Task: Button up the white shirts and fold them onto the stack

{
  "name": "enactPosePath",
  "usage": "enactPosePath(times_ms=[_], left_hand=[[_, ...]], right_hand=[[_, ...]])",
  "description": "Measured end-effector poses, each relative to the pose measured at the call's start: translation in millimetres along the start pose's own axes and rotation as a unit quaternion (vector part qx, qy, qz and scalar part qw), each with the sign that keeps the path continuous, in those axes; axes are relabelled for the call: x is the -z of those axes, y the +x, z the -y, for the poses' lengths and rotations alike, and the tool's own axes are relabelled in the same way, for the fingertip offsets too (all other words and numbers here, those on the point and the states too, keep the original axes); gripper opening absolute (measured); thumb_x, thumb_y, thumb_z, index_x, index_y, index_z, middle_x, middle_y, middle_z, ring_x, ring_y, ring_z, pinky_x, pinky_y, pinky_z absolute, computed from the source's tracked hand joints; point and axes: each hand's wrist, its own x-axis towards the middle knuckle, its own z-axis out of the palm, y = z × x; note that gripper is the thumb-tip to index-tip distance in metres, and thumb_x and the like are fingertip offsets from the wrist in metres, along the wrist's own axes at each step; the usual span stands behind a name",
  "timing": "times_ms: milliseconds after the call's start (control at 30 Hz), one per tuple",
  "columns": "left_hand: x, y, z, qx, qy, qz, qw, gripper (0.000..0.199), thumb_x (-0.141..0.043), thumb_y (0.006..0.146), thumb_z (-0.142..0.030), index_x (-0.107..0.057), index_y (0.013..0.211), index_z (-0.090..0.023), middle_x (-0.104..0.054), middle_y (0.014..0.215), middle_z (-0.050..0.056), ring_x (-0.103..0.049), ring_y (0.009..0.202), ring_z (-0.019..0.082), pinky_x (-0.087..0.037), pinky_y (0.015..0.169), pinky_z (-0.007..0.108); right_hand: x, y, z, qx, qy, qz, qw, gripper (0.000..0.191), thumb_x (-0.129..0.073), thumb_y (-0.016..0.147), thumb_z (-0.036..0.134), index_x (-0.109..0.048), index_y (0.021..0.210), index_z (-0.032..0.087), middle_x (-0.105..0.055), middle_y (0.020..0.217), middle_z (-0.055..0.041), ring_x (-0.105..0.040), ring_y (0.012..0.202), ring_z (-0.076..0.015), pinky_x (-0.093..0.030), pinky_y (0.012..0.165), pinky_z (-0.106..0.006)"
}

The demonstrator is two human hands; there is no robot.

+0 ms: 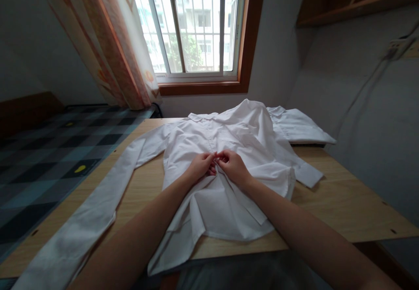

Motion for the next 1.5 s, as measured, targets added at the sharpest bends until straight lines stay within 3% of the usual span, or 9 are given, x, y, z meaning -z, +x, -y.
enactPosePath(times_ms=[267,567,900,1133,1500], left_hand=[[3.0,5,6,0.010,-0.033,0.022,0.999,0.025,-0.069,0.086,-0.036,-0.058,0.076,-0.016,-0.057,0.051,-0.003,-0.056,0.040,0.008,-0.047,0.042,0.016],[0.4,5,5,0.009,-0.021,0.006,1.000,0.021,-0.062,0.089,-0.033,-0.055,0.076,-0.018,-0.055,0.049,-0.005,-0.054,0.037,0.009,-0.047,0.041,0.018],[-0.9,4,6,-0.005,-0.008,0.008,1.000,0.020,-0.057,0.091,-0.032,-0.053,0.076,-0.019,-0.055,0.047,-0.005,-0.054,0.037,0.010,-0.046,0.040,0.019],[-1.3,4,4,-0.003,-0.016,0.008,1.000,0.020,-0.055,0.092,-0.031,-0.054,0.076,-0.019,-0.055,0.047,-0.005,-0.053,0.037,0.009,-0.047,0.040,0.018],[-4.5,3,3,-0.003,-0.016,-0.011,1.000,0.017,-0.052,0.093,-0.026,-0.051,0.078,-0.019,-0.052,0.047,-0.007,-0.051,0.036,0.008,-0.047,0.039,0.017]], right_hand=[[0,-4,7,0.000,-0.032,0.015,0.999,0.010,-0.062,0.079,0.014,-0.067,0.086,0.018,-0.065,0.077,-0.0011,-0.059,0.070,-0.0149,-0.045,0.069,-0.027],[2,-3,9,-0.001,-0.028,0.006,1.000,0.006,-0.064,0.079,0.018,-0.064,0.085,0.019,-0.061,0.072,0.0012,-0.056,0.067,-0.0139,-0.045,0.069,-0.027],[-1,1,-4,-0.087,0.062,0.025,0.994,0.012,-0.065,0.079,0.030,-0.063,0.080,0.018,-0.067,0.072,-0.0015,-0.061,0.063,-0.0152,-0.046,0.062,-0.027],[-3,2,-9,-0.108,0.094,0.031,0.989,0.015,-0.065,0.077,0.032,-0.063,0.081,0.018,-0.067,0.071,-0.0010,-0.060,0.061,-0.0142,-0.046,0.058,-0.026],[-2,3,-8,-0.084,0.040,0.034,0.995,0.010,-0.062,0.081,0.028,-0.063,0.082,0.018,-0.065,0.071,-0.0001,-0.060,0.064,-0.0144,-0.045,0.063,-0.026]])
